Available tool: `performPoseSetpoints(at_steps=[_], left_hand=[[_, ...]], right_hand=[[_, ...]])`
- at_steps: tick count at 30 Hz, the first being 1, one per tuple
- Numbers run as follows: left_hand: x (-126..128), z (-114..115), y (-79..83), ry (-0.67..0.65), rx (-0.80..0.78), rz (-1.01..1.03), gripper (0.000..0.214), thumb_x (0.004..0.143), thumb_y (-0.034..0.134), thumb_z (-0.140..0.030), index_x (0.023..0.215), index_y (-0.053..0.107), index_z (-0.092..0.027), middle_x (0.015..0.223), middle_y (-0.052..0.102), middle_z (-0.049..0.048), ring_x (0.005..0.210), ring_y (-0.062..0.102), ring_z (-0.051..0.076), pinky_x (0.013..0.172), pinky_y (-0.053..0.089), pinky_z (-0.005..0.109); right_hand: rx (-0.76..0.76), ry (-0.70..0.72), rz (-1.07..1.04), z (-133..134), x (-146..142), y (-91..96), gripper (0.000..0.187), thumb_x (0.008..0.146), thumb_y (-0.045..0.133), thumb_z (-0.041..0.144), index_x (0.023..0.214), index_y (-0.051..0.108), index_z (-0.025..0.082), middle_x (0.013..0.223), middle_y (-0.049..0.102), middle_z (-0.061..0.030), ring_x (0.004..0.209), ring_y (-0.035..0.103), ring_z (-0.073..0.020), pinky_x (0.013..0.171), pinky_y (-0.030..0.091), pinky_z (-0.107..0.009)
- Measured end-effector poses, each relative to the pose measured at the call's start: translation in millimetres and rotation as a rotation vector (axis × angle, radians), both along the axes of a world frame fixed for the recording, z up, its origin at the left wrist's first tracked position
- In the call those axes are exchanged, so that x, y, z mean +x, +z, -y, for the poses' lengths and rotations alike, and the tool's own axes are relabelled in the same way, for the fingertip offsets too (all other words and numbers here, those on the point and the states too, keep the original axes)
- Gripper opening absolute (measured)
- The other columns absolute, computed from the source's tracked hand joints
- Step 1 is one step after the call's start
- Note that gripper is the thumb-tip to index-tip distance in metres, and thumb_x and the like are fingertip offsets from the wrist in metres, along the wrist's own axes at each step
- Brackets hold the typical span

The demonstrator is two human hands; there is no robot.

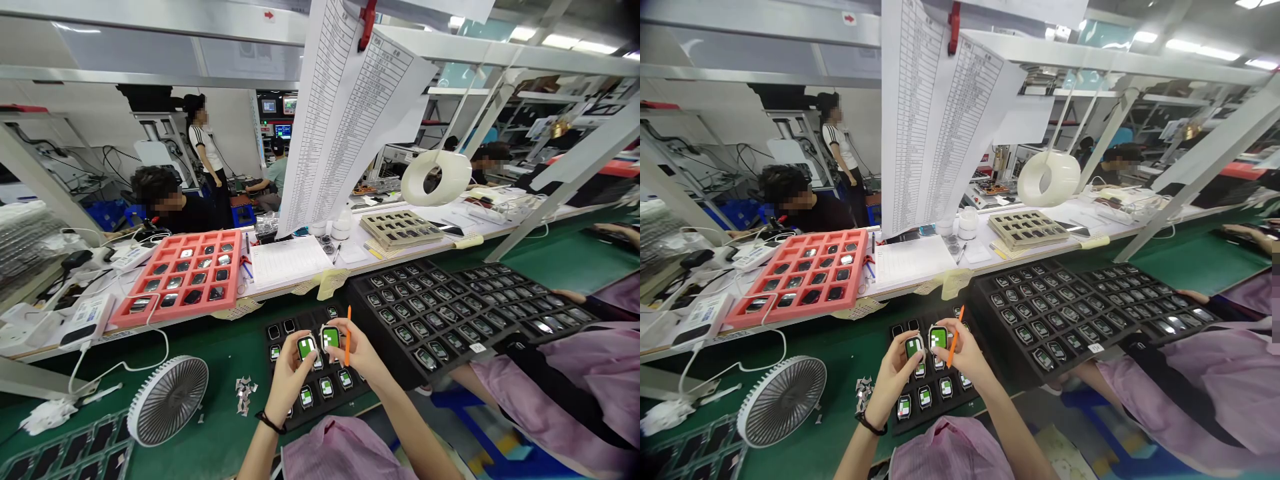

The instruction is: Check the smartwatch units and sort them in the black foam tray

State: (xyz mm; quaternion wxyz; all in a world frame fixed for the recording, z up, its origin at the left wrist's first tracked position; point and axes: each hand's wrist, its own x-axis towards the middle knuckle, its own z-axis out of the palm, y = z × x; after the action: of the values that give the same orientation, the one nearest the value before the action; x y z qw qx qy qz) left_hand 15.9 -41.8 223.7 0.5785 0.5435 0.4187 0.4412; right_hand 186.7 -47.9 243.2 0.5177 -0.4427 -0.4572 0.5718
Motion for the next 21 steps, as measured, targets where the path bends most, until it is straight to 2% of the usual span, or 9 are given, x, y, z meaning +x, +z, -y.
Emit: performPoseSetpoints(at_steps=[4, 7, 11, 16, 21], left_hand=[[1.6, 0.2, 6.8, 0.048, -0.042, -0.035, 0.039, 0.081, 0.057, -0.053, 0.101, 0.056, -0.02, 0.074, 0.051, -0.0005, 0.06, 0.047, 0.011, 0.051, 0.041, 0.02], [0.8, 0.8, 12.8, 0.066, -0.083, -0.061, 0.04, 0.081, 0.054, -0.058, 0.093, 0.058, -0.02, 0.07, 0.049, -0.0014, 0.059, 0.046, 0.012, 0.049, 0.04, 0.019], [-0.9, 1.4, 15.4, 0.066, -0.097, -0.059, 0.039, 0.083, 0.05, -0.057, 0.092, 0.06, -0.021, 0.087, 0.057, 0.0028, 0.071, 0.053, 0.014, 0.053, 0.044, 0.019], [0.5, 0.3, 5.6, -0.019, -0.084, 0.0, 0.041, 0.083, 0.052, -0.055, 0.106, 0.058, -0.022, 0.083, 0.058, 0.0017, 0.068, 0.053, 0.014, 0.057, 0.047, 0.022], [1.2, -0.3, -0.8, -0.075, -0.017, 0.036, 0.049, 0.085, 0.054, -0.049, 0.126, 0.049, -0.023, 0.114, 0.06, 0.0097, 0.094, 0.059, 0.021, 0.077, 0.052, 0.032]], right_hand=[[-0.01, -0.028, -0.006, -0.7, -1.1, -2.4, 0.036, 0.072, 0.071, 0.043, 0.096, 0.054, 0.023, 0.095, 0.061, -0.002, 0.048, 0.056, -0.0073, 0.041, 0.04, -0.021], [-0.025, -0.046, 0.009, -1.5, -1.6, -3.3, 0.038, 0.072, 0.071, 0.048, 0.094, 0.054, 0.022, 0.093, 0.062, -0.0015, 0.042, 0.053, -0.0058, 0.039, 0.039, -0.021], [-0.05, -0.036, 0.005, -1.2, -2.1, -1.5, 0.036, 0.071, 0.072, 0.047, 0.092, 0.055, 0.023, 0.089, 0.059, 0.0009, 0.042, 0.052, -0.0057, 0.041, 0.043, -0.022], [-0.04, -0.061, 0.011, -2.1, -2.1, -2.4, 0.035, 0.069, 0.074, 0.044, 0.089, 0.056, 0.022, 0.076, 0.055, 0.0043, 0.04, 0.044, -0.0043, 0.041, 0.043, -0.022], [-0.013, -0.027, 0.026, -3.2, 0.7, -7.7, 0.04, 0.065, 0.079, 0.035, 0.095, 0.054, 0.023, 0.082, 0.058, 0.0032, 0.045, 0.052, -0.0066, 0.043, 0.043, -0.022]])
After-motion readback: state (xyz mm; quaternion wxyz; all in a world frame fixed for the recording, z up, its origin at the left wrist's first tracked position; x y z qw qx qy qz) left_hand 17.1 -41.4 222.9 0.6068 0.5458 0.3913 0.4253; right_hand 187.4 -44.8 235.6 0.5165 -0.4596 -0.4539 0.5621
